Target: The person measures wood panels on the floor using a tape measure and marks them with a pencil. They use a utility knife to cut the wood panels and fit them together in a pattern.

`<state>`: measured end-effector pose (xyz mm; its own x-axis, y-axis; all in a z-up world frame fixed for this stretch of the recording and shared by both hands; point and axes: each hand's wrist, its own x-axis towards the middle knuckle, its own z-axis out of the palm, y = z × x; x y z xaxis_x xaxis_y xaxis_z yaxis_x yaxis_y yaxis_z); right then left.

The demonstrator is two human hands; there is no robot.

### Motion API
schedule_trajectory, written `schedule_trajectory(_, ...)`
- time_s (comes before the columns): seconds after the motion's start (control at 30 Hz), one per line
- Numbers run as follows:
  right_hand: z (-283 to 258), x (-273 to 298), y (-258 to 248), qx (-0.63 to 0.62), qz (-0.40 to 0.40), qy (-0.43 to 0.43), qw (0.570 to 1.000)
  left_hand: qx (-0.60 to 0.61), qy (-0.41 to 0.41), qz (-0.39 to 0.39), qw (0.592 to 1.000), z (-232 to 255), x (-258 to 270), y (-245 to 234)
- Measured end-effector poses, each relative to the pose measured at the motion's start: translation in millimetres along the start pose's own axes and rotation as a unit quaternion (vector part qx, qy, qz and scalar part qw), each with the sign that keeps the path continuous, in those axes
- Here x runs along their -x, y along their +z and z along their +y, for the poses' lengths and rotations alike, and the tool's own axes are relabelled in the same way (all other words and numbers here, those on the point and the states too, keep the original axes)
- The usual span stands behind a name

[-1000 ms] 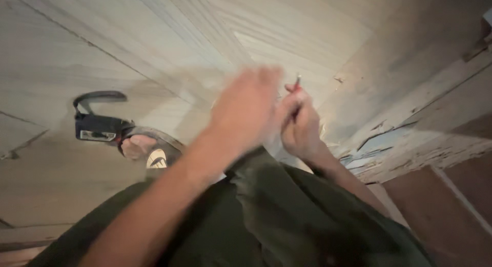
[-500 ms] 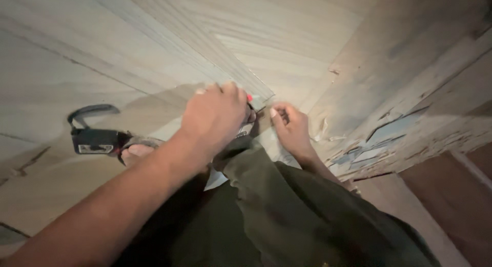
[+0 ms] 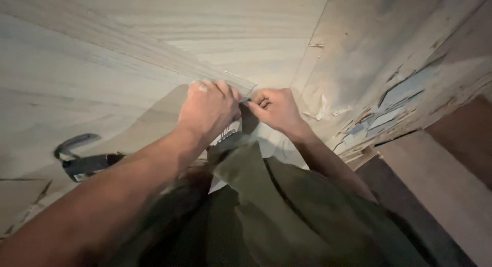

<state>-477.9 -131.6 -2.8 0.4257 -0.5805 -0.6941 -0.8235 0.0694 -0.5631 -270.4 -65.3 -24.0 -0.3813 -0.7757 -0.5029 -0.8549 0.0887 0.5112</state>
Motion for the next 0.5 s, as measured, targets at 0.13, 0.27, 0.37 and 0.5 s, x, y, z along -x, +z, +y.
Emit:
schedule_trajectory(0.13, 1.8, -1.5, 8.0, 0.002, 0.022, 0.041, 0.999, 0.007, 0.022, -0.013, 1.0, -7.3, -1.5, -2.6)
schedule_trajectory(0.27, 2.3, -1.2, 11.5, 0.039, 0.047, 0.045, 0.997, -0.002, 0.031, -0.013, 0.999, -6.7, -2.4, -4.9)
schedule_trajectory(0.37, 0.9, -0.7, 11.5, 0.038, 0.048, 0.037, 0.997, -0.048, 0.038, -0.023, 0.998, -3.9, -0.3, -3.5)
schedule_trajectory(0.5, 1.8, -1.4, 10.1, 0.046, 0.033, 0.061, 0.996, -0.053, 0.03, -0.032, 0.998, 0.0, -2.8, 0.7)
